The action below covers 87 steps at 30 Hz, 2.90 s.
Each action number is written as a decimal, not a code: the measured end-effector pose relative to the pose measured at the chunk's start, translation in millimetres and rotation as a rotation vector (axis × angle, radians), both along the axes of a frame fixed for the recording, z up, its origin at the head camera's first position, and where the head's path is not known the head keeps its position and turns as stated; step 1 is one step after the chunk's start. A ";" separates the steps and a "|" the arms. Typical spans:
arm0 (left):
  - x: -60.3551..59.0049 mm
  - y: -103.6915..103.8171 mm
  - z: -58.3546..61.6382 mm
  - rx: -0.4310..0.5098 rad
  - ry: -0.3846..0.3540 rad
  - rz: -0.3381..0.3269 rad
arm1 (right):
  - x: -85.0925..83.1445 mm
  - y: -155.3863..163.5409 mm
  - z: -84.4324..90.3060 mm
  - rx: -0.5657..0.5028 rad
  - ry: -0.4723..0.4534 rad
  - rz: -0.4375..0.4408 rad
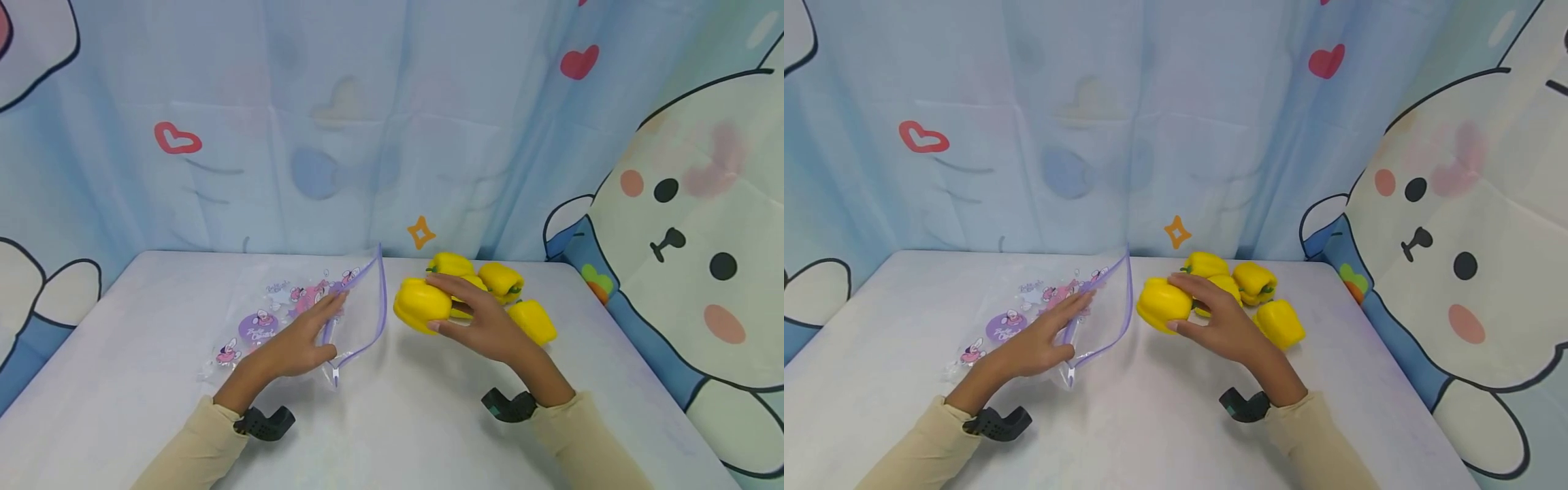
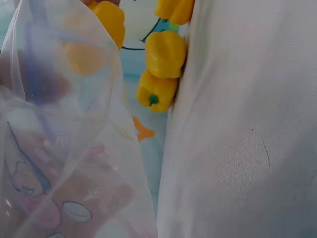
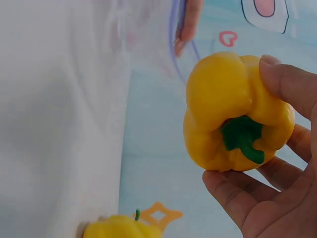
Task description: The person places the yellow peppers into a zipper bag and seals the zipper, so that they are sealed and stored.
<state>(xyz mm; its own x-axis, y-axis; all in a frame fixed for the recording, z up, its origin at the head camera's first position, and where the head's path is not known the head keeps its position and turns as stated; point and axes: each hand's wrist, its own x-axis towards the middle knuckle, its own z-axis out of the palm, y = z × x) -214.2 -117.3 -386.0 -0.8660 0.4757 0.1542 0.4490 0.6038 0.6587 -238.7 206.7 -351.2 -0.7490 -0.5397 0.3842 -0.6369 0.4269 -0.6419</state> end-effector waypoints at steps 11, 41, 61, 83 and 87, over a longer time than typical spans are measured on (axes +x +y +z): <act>0.3 1.7 -1.9 -0.015 -0.012 -0.007 | -2.2 -37.4 3.8 -0.051 0.005 0.129; 4.8 0.8 0.9 0.112 0.064 -0.012 | 5.3 -57.8 -4.0 0.146 -0.001 0.149; 6.6 -0.9 6.8 0.071 0.105 -0.064 | 1.6 -65.8 -16.3 0.217 -0.064 0.143; 7.1 1.4 9.0 0.048 0.071 -0.045 | 2.0 -68.4 -25.5 0.191 -0.091 0.032; 7.2 4.4 6.6 0.026 0.050 -0.060 | 1.4 -70.5 -30.6 0.192 -0.088 0.037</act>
<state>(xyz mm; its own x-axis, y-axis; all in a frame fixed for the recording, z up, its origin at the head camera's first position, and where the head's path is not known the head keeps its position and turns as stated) -206.9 -112.9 -379.4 -0.8271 0.5214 0.2099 0.5165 0.5580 0.6495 -237.2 136.2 -381.8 -0.7536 -0.6244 0.2054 -0.5992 0.5242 -0.6051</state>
